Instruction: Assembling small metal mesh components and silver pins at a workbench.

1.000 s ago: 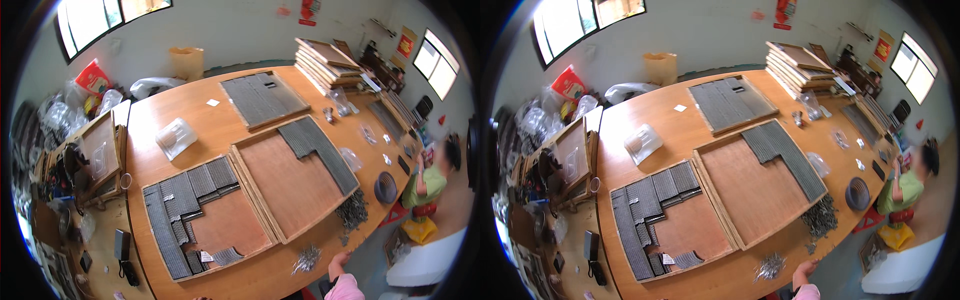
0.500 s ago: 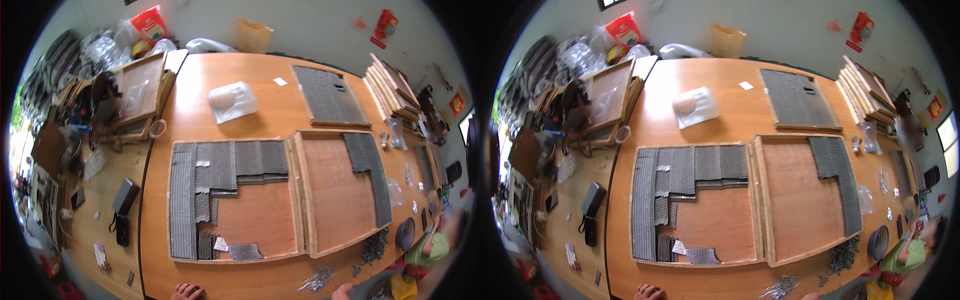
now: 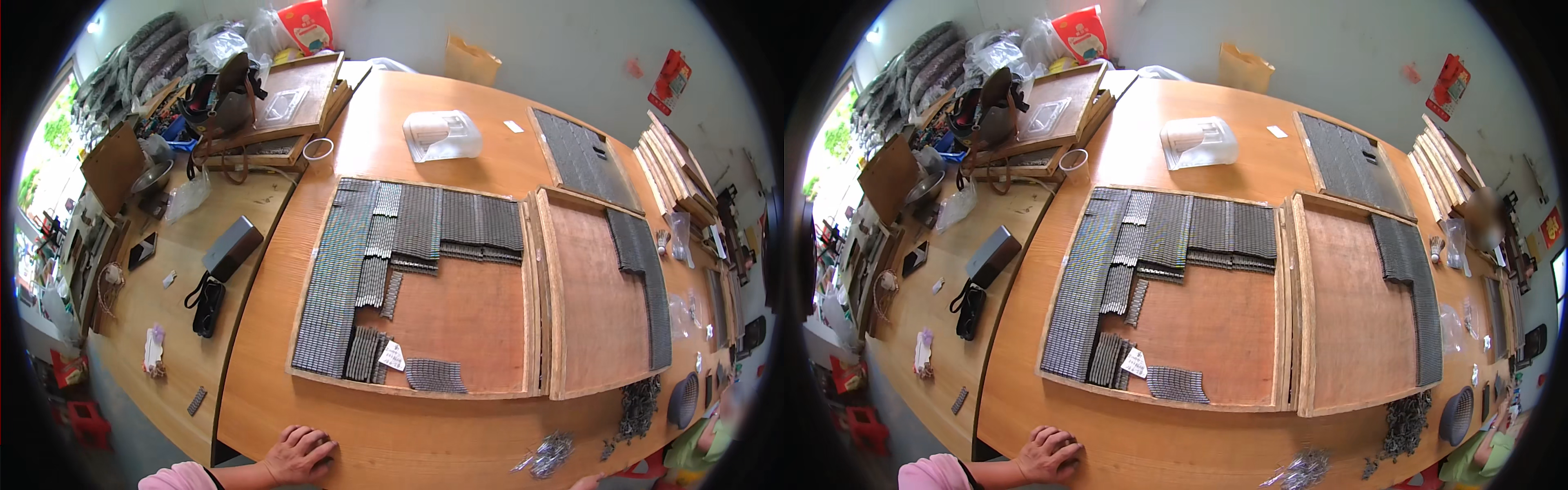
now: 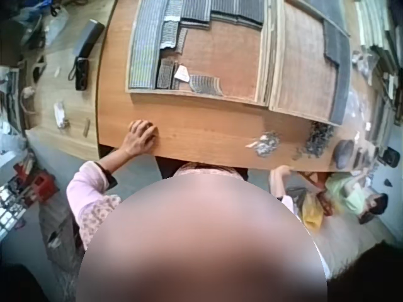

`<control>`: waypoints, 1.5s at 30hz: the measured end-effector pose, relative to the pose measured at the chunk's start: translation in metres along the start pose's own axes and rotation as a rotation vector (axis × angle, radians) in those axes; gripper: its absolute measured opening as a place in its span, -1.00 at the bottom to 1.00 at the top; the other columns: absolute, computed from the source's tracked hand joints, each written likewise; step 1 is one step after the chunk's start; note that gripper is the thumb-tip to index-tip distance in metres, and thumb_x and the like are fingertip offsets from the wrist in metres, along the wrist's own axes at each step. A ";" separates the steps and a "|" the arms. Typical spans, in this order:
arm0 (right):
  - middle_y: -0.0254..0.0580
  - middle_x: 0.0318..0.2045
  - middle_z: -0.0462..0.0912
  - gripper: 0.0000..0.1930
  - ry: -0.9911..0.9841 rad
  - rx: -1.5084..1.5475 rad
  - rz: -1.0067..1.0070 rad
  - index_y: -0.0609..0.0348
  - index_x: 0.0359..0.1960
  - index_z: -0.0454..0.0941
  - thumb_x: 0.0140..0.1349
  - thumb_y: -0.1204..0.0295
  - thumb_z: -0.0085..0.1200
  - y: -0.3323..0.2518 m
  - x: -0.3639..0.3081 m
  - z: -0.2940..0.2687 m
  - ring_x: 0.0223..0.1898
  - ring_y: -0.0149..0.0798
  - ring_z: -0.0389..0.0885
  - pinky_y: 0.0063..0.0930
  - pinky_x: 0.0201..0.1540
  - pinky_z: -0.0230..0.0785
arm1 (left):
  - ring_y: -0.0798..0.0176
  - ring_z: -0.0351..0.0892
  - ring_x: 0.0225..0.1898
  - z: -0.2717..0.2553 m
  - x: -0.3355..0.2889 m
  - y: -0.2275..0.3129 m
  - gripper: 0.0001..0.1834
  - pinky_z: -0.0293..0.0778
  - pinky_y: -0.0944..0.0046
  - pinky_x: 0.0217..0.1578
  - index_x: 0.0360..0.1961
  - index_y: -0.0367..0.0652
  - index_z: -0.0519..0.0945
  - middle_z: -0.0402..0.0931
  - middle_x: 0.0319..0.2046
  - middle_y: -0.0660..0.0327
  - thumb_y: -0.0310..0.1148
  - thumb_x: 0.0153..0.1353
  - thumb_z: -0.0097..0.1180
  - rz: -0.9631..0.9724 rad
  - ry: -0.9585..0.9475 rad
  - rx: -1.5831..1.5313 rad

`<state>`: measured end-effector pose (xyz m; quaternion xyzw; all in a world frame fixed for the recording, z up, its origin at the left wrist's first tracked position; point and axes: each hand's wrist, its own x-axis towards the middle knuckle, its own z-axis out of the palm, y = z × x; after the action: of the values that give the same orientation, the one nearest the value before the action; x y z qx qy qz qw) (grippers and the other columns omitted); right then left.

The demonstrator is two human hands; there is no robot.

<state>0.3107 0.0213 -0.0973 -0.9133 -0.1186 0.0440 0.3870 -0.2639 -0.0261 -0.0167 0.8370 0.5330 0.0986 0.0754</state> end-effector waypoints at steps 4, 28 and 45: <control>0.21 0.07 0.44 -0.44 -0.007 0.125 -0.015 0.46 0.13 0.29 0.40 0.12 -0.14 0.004 -0.006 -0.007 0.01 0.00 0.46 -0.23 0.08 0.30 | 0.07 0.39 -0.01 -0.002 -0.003 0.003 -0.50 0.28 0.03 0.08 -0.08 0.06 0.55 0.44 -0.10 0.20 -0.15 -0.14 0.27 0.023 0.053 -0.019; 0.21 0.15 0.41 -0.40 -0.384 0.623 -0.121 0.47 0.20 0.27 0.37 0.14 -0.04 0.049 -0.005 -0.104 0.08 0.01 0.44 -0.23 0.14 0.27 | -0.18 0.21 0.26 0.033 -0.013 0.076 -0.54 0.22 0.08 0.23 0.20 -0.21 0.34 0.19 0.25 -0.09 -0.34 0.28 -0.07 -0.576 0.320 -0.012; 0.29 0.07 0.46 -0.51 -0.475 0.714 -0.090 0.51 0.08 0.39 0.36 0.23 -0.02 0.092 0.014 -0.075 0.02 0.01 0.50 -0.22 0.09 0.35 | -0.15 0.10 0.34 0.047 -0.036 0.045 -0.52 0.07 0.07 0.34 0.26 -0.27 0.29 0.19 0.27 -0.11 -0.36 0.34 -0.22 -0.400 0.243 0.256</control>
<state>0.3539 -0.0891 -0.1113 -0.6806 -0.2217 0.2744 0.6421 -0.2273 -0.0788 -0.0552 0.6998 0.7010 0.1130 -0.0777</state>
